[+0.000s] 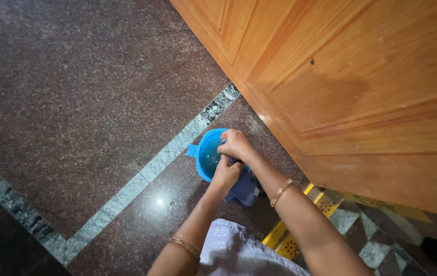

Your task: The person wipes a wooden door with a blue cloth, focusing on the handle and latch area. They repeatedly dip the cloth into a blue cup of water and continue wiping the door surface and hardware.

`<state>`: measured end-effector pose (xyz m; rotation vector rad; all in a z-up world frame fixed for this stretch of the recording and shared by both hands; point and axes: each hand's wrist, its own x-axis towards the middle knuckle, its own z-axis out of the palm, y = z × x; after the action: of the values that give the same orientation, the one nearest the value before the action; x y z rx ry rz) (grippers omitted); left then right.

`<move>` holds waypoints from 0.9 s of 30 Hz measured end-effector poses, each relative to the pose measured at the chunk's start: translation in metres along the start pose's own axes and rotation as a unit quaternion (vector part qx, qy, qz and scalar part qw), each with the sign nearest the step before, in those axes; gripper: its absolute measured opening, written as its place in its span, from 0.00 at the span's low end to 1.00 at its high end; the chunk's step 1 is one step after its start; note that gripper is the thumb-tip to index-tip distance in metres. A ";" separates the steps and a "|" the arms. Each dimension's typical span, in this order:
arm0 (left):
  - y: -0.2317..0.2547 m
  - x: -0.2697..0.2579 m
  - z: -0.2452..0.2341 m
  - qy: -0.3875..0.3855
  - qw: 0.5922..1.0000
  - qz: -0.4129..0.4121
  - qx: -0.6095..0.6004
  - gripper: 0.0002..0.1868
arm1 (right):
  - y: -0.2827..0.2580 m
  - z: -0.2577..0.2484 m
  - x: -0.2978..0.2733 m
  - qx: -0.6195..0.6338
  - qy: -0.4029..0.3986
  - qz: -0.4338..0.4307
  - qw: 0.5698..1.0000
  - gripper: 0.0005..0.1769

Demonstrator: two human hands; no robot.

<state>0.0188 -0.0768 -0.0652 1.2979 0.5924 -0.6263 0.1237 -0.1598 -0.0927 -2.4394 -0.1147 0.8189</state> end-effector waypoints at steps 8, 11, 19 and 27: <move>0.005 -0.002 -0.002 0.121 0.971 0.106 0.179 0.26 | 0.005 0.025 0.009 -0.005 0.006 0.028 1.000 0.27; 0.021 -0.022 -0.011 0.119 0.977 0.078 0.158 0.32 | 0.007 0.013 -0.001 0.070 0.000 0.052 0.996 0.27; 0.030 -0.022 -0.026 -0.009 0.968 -0.138 -0.207 0.38 | 0.019 -0.088 -0.050 0.561 -0.272 0.052 0.781 0.31; 0.066 -0.046 -0.010 -0.121 0.925 -0.268 -0.242 0.38 | -0.022 -0.068 -0.069 0.725 -0.171 -0.075 0.663 0.18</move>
<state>0.0335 -0.0528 0.0107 0.5743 0.8410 -0.9981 0.1092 -0.1912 0.0012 -0.7253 0.1616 0.7717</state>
